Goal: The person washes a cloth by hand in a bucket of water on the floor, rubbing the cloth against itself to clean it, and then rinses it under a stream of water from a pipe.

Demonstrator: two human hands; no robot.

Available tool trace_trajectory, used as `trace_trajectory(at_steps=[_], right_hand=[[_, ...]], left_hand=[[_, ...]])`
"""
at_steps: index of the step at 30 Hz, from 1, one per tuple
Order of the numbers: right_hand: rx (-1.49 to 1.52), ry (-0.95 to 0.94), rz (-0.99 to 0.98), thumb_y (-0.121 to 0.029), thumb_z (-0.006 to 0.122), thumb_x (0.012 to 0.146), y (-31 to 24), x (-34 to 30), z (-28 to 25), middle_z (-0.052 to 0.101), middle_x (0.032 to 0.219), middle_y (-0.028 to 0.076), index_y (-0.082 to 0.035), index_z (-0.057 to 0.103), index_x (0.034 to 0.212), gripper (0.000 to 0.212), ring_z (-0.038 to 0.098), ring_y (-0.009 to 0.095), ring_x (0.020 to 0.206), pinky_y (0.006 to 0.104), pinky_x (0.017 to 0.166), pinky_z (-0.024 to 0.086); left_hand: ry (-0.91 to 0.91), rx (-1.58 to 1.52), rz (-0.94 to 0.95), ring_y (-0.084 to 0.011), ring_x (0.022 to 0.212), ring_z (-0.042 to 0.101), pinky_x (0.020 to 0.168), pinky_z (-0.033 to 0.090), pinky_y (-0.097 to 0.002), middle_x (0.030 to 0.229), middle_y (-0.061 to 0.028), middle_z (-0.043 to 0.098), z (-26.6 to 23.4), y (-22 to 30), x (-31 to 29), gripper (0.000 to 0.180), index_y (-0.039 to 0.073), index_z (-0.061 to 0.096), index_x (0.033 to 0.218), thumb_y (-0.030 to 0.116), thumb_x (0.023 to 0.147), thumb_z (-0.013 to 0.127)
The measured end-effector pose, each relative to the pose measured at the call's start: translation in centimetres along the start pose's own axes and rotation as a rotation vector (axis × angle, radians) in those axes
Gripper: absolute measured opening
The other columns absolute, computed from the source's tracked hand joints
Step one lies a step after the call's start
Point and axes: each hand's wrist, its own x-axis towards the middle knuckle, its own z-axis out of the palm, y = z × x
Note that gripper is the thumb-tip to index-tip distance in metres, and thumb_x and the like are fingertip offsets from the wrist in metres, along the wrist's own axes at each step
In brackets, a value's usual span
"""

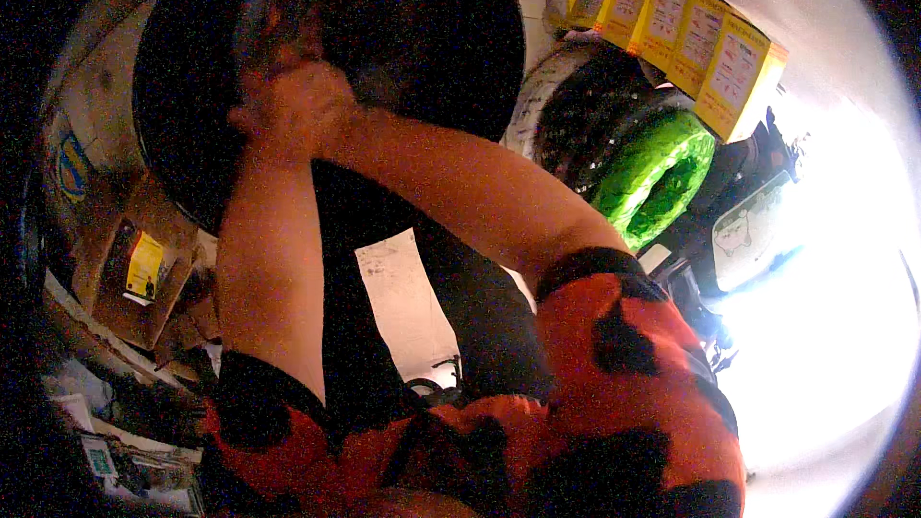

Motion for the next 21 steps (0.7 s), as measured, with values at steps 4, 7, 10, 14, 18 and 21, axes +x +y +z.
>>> trace_trajectory(at_steps=[4,7,10,14,18,21], right_hand=[[-0.264,-0.059,0.107,-0.031,0.051,0.077,9.6,2.2,5.8,0.062,0.076,0.014,-0.015,0.065,0.085,0.023,0.06,0.028,0.062,0.0407,0.057,0.05],[-0.311,-0.157,0.226,-0.032,0.052,0.077,13.4,2.5,7.5,0.062,0.078,0.015,-0.014,0.065,0.085,0.024,0.061,0.029,0.065,0.0411,0.059,0.05],[-0.266,-0.241,0.278,-0.034,0.052,0.077,13.5,2.6,7.2,0.062,0.079,0.016,-0.013,0.064,0.085,0.025,0.061,0.03,0.069,0.0415,0.062,0.05],[-0.114,-0.304,0.261,-0.035,0.053,0.077,9.0,2.3,5.7,0.062,0.082,0.017,-0.013,0.064,0.086,0.026,0.061,0.031,0.075,0.0421,0.065,0.05],[0.091,-0.255,0.185,-0.037,0.054,0.078,1.6,0.8,2.6,0.061,0.084,0.018,-0.012,0.063,0.086,0.028,0.062,0.032,0.08,0.0426,0.068,0.05],[0.122,-0.23,0.19,-0.038,0.054,0.078,-1.7,0.4,-3.0,0.061,0.085,0.02,-0.011,0.061,0.092,0.032,0.062,0.032,0.079,0.0432,0.068,0.05]], left_hand=[[-0.036,0.036,-0.082,-0.0278,0.095,0.054,0.078,0.044,-0.0395,0.113,-0.0095,0.053,2.3,-2.3,1.6,0.052,0.011,0.042,0.126,0.045,0.087,0.043],[0.17,0.274,0.014,-0.0275,0.097,0.053,0.079,0.044,-0.0398,0.115,-0.009,0.052,2.5,-2.3,2.2,0.052,0.01,0.041,0.127,0.044,0.087,0.043],[0.335,0.447,0.057,-0.027,0.105,0.049,0.084,0.042,-0.0409,0.122,-0.0082,0.048,1.6,-2.6,2.8,0.055,0.01,0.039,0.129,0.045,0.087,0.043],[0.036,0.173,-0.001,-0.027,0.11,0.045,0.088,0.04,-0.041,0.125,-0.009,0.046,-2.3,-2.6,4.9,0.054,0.01,0.038,0.13,0.043,0.088,0.043],[-0.003,0.084,-0.018,-0.027,0.11,0.046,0.089,0.04,-0.0414,0.125,-0.0088,0.047,-1.8,-0.8,3.2,0.054,0.01,0.039,0.13,0.043,0.088,0.044],[0.031,0.107,-0.012,-0.0271,0.11,0.046,0.089,0.04,-0.0417,0.125,-0.0086,0.047,-0.2,-0.4,1.2,0.053,0.01,0.039,0.129,0.042,0.088,0.044]])
